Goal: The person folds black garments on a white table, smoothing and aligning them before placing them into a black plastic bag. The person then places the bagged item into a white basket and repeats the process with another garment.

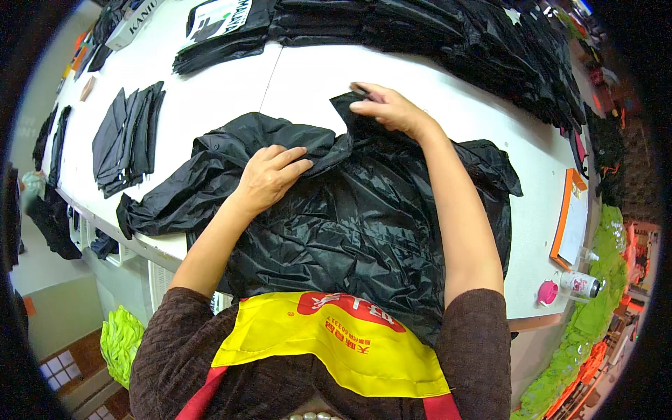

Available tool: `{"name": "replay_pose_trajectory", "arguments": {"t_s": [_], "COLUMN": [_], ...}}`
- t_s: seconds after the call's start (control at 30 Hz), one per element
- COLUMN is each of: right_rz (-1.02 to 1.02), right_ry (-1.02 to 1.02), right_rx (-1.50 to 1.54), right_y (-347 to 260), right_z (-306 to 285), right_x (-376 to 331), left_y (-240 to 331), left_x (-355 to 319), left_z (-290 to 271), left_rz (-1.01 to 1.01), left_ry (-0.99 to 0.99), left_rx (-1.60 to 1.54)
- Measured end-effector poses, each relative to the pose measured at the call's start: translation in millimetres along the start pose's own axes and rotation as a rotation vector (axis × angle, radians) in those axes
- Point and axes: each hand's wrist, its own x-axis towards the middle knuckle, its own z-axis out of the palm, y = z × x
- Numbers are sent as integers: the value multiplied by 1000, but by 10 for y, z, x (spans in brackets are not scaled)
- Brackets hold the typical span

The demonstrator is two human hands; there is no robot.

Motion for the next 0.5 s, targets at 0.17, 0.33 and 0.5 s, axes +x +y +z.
{"name": "replay_pose_trajectory", "arguments": {"t_s": [0.17, 0.33, 0.5], "right_rz": [-149, -84, -187], "right_ry": [-190, -227, 453], "right_rx": [-272, -296, 370], "right_y": [-50, -31, -120], "right_z": [231, 339, 481], "right_x": [167, 231, 118], "left_y": [-24, -55, -162], "left_x": [4, -65, -231], "left_z": [-61, -99, 185], "left_rz": [-50, -494, -730], "left_ry": [34, -99, 294], "left_rx": [-324, -762, -1312]}}
